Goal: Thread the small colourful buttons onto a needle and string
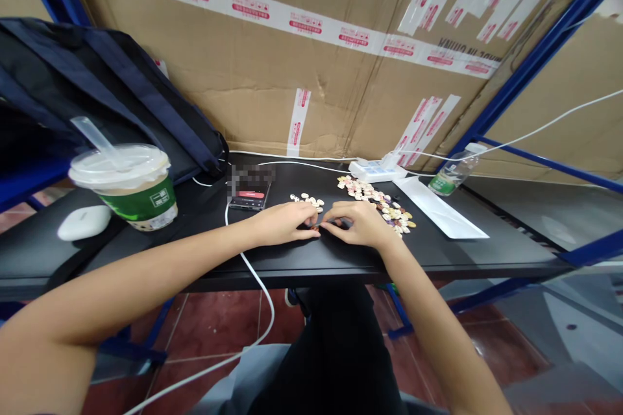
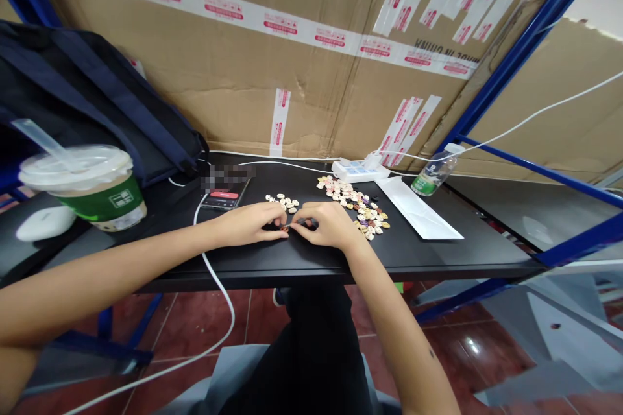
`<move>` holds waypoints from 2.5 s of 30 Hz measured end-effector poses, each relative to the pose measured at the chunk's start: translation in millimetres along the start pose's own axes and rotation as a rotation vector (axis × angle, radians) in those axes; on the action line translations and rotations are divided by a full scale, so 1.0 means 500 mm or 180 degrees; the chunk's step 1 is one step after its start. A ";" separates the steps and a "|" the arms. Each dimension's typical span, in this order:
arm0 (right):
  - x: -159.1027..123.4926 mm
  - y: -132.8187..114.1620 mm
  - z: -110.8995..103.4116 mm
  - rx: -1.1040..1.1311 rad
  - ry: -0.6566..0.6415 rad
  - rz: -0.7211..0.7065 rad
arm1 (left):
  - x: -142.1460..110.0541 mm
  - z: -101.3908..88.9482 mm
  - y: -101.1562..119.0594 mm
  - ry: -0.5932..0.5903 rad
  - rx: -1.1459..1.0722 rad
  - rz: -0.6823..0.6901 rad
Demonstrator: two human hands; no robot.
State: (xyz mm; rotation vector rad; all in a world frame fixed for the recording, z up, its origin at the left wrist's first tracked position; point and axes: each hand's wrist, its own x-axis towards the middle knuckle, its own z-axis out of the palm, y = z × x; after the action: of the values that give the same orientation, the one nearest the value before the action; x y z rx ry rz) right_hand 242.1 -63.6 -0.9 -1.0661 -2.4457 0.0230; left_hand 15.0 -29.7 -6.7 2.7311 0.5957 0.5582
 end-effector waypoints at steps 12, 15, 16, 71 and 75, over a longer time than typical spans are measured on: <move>-0.007 0.003 -0.008 -0.0072 0.0078 0.0103 | -0.004 -0.007 0.001 0.0017 -0.0230 0.0148; -0.006 0.002 -0.009 -0.0088 0.0088 0.0124 | -0.003 -0.006 0.005 0.0035 -0.0078 -0.0040; -0.005 0.002 -0.009 -0.0081 0.0088 0.0102 | -0.003 -0.006 0.006 0.0022 -0.0029 -0.0128; -0.001 0.009 0.007 0.0388 -0.0064 -0.0193 | 0.002 -0.009 -0.011 0.0004 -0.0216 -0.0305; 0.003 0.002 0.016 0.0713 -0.0188 -0.0352 | 0.002 -0.010 -0.012 0.0014 -0.0212 -0.0317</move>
State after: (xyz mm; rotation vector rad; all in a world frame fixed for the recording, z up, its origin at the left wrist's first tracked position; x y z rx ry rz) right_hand 238.5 -60.3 -7.5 -0.8430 -2.4804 0.2896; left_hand 11.9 -23.0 -4.1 2.6223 0.6971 0.5499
